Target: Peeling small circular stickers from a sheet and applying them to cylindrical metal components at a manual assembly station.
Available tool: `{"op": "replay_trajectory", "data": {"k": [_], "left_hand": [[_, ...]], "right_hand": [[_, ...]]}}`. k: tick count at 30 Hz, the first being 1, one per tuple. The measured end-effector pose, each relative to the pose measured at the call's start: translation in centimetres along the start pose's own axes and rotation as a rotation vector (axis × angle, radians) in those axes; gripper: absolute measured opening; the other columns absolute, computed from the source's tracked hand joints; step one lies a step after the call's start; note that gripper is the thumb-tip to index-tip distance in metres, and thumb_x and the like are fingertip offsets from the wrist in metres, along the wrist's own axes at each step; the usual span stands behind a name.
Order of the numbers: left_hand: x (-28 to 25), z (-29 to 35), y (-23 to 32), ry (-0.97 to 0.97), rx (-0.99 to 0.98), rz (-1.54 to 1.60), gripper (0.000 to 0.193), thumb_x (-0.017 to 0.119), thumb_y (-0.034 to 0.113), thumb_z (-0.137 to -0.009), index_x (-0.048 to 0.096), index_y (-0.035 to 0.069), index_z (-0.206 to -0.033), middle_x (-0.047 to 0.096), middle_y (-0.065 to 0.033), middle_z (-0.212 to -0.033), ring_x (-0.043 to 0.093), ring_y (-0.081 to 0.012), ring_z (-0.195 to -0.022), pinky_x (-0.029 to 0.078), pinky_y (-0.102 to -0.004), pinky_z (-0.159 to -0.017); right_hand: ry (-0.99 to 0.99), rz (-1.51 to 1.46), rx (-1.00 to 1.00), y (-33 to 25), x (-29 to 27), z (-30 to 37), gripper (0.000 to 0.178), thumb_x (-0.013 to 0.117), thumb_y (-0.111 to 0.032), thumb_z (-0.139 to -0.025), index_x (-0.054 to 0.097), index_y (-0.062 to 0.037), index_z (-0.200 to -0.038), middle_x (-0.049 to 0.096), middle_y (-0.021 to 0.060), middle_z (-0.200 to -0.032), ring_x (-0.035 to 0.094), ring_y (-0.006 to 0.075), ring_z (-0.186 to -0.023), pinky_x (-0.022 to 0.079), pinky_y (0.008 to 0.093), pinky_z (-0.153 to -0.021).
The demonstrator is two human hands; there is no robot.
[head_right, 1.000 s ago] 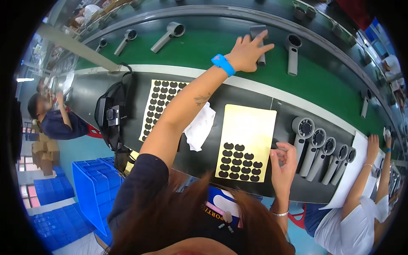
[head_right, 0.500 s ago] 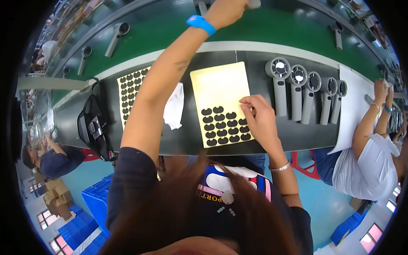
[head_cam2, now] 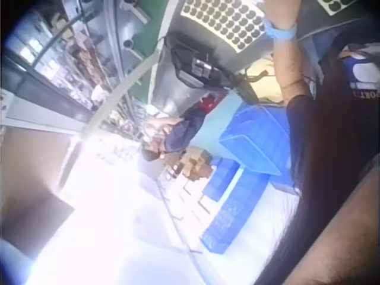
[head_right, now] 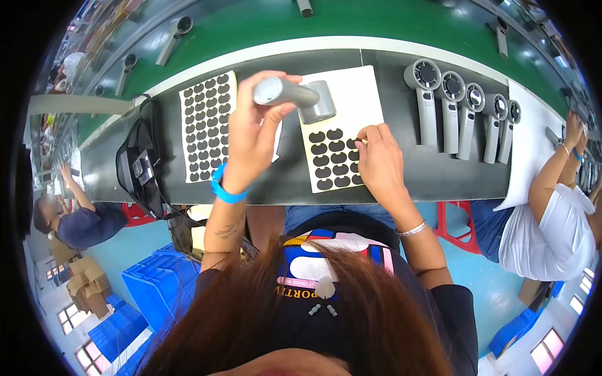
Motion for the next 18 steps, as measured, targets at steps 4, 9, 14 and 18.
{"op": "replay_trajectory", "data": {"k": [4, 9, 14, 18], "left_hand": [[1.4, 0.9, -2.2, -0.033, -0.065, -0.054, 0.031, 0.055, 0.003, -0.093, 0.044, -0.002, -0.121, 0.062, -0.0156, -0.114, 0.062, -0.0224, -0.105, 0.051, -0.0332, -0.089], [1.4, 0.7, -2.5, 0.020, -0.041, -0.059, 0.032, 0.059, 0.002, -0.090, 0.047, 0.000, -0.119, 0.063, -0.0164, -0.102, 0.066, -0.0285, -0.088, 0.051, -0.0330, -0.074], [1.8, 0.9, -2.2, 0.053, 0.053, -0.139, 0.033, 0.060, 0.003, -0.089, 0.047, 0.001, -0.118, 0.062, -0.0174, -0.101, 0.064, -0.0339, -0.087, 0.051, -0.0356, -0.074], [1.8, 0.5, -1.8, 0.015, -0.025, -0.130, 0.032, 0.061, 0.002, -0.088, 0.049, -0.001, -0.118, 0.064, -0.0138, -0.110, 0.064, -0.0219, -0.097, 0.052, -0.0311, -0.083]], "right_hand": [[0.040, -0.100, 0.020, -0.4, -0.3, 0.0, 0.012, 0.064, -0.002, -0.082, 0.057, -0.0025, -0.091, 0.056, 0.0130, -0.089, 0.062, 0.0283, -0.077, 0.048, 0.0369, -0.068], [0.043, -0.086, -0.007, 0.1, -0.2, 0.2, 0.012, 0.063, 0.001, -0.081, 0.055, -0.0021, -0.091, 0.055, 0.0129, -0.088, 0.061, 0.0284, -0.075, 0.048, 0.0368, -0.068], [-0.046, -0.396, 0.021, 1.2, 0.4, 0.3, 0.012, 0.059, 0.001, -0.086, 0.051, -0.0028, -0.094, 0.052, 0.0072, -0.085, 0.054, 0.0176, -0.075, 0.046, 0.0303, -0.070], [-0.079, -0.745, 0.037, 1.8, -2.3, -0.3, 0.007, 0.053, -0.001, -0.093, 0.048, -0.0047, -0.097, 0.048, -0.0002, -0.089, 0.047, 0.0080, -0.080, 0.042, 0.0241, -0.074]]}}
Point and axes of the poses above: each hand's wrist, its own z-axis away from the middle knuckle, its own x-axis out of the palm, y = z × x, the point moved 10 cm from there along -z, towards the middle knuckle
